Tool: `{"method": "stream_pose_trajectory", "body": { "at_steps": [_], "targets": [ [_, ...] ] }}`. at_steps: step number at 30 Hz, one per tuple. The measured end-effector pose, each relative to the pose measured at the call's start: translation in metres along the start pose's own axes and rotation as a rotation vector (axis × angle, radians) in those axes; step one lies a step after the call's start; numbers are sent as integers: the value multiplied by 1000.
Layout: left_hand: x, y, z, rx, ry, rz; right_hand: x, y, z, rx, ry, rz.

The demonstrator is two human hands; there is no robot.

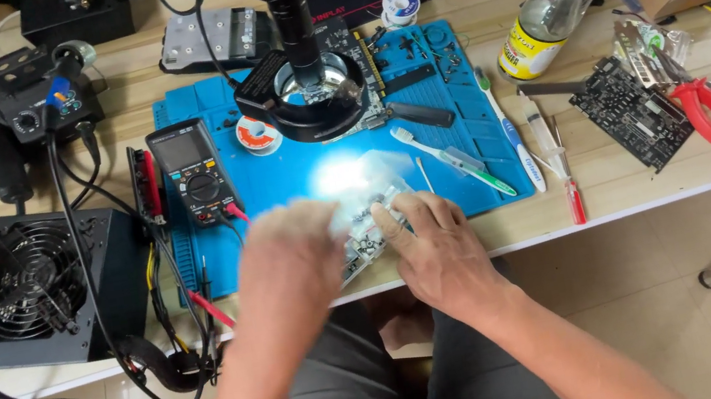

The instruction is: Organizing small electronic components by transferring them from a plastic bag into a storage container on a repair bench.

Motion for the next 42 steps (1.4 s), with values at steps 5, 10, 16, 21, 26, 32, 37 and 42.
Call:
{"method": "stream_pose_trajectory", "body": {
  "at_steps": [5,10,16,21,26,32,37,42],
  "targets": [
    [23,-26,-25,115,87,124,20,-22,-6,-51,-39,83],
    [20,-60,-12,70,197,112,12,14,-1,-88,12,-13],
    [16,-52,-41,-27,95,47,20,41,3,-240,33,-84],
    [16,-55,-39,28,67,66,34,54,2,-109,-21,-291],
    [8,-67,9,118,163,128,24,34,4,-145,-35,-170],
    [-10,-73,34,100,228,223,30,29,9,-123,-60,-230],
    [-22,-57,41,317,348,345,37,25,7,-166,-76,-282],
    [-16,-56,37,581,465,435,39,33,3,-263,-151,-325]
  ]
}}
Point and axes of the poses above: each hand's wrist, its own x-axis away from the middle knuckle, its own y-axis out of the back of the hand, z = x × y, the point moved 10 cm from there along -x, towards the middle knuckle, and after that the axes turned 6 degrees about y, right-handed, at the moved point
